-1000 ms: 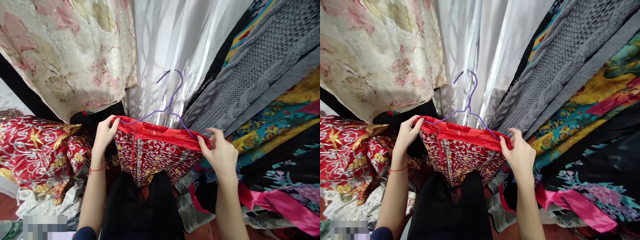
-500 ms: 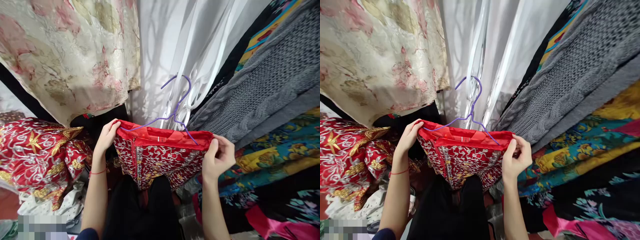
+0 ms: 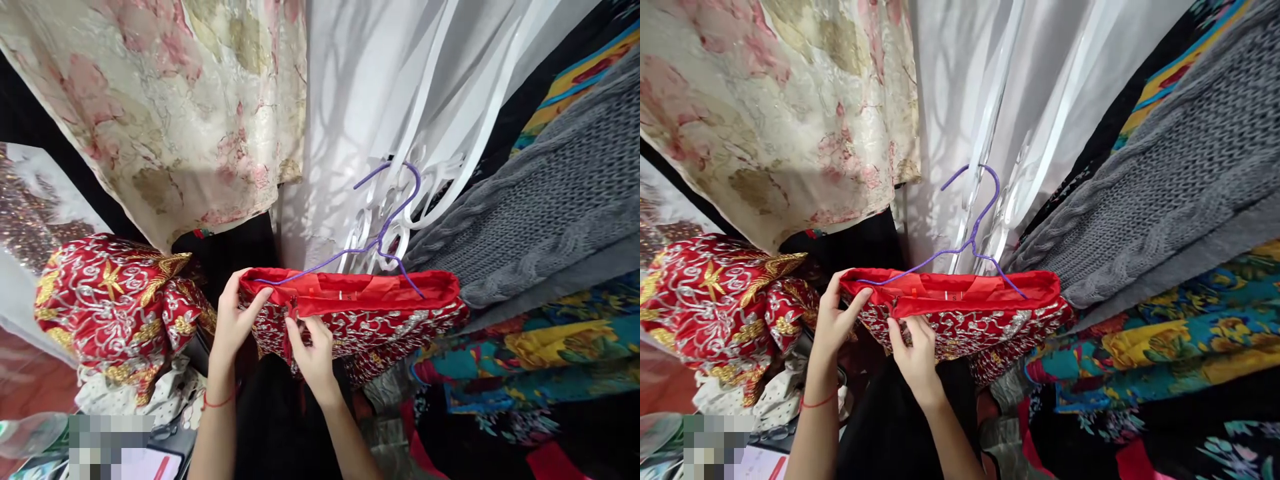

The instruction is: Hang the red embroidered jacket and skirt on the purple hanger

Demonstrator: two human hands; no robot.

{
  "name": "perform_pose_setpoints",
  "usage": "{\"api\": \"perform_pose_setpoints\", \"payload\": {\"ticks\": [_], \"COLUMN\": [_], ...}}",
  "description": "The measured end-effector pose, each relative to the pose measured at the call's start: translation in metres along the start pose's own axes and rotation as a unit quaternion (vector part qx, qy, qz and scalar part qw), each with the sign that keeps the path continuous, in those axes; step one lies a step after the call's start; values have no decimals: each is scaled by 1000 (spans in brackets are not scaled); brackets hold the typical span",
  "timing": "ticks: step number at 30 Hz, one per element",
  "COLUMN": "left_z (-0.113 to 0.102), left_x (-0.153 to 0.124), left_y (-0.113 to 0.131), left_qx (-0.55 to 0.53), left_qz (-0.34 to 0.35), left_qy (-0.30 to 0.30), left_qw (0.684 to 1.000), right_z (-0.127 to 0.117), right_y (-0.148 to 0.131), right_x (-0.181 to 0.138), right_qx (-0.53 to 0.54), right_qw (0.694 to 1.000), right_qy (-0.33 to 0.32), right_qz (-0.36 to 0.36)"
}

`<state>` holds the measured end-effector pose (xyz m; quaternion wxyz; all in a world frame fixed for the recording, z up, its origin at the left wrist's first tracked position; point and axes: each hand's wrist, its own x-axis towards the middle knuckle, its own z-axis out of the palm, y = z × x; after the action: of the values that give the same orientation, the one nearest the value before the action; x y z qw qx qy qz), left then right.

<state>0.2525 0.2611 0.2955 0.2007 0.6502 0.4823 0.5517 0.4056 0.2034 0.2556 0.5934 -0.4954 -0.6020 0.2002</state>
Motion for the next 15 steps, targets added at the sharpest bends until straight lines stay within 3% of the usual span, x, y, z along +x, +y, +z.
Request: {"api": "perform_pose_setpoints", "payload": {"ticks": [7, 11, 15], "left_z": [3, 1, 3], "left_x": [-15, -24, -28], "left_y": [-10, -10, -9], "left_qx": [7, 11, 18], "left_qz": [40, 67, 82], "left_qy": [15, 19, 24], "left_qw": [999, 997, 996], "right_z": [4, 6, 0], "right_y": [-2, -8, -8], "right_x": [-10, -11, -11], "right_qx": [226, 283, 295], "right_qw": [968, 950, 947], "right_qy": [-3, 2, -40], "right_qz": [112, 134, 117]}}
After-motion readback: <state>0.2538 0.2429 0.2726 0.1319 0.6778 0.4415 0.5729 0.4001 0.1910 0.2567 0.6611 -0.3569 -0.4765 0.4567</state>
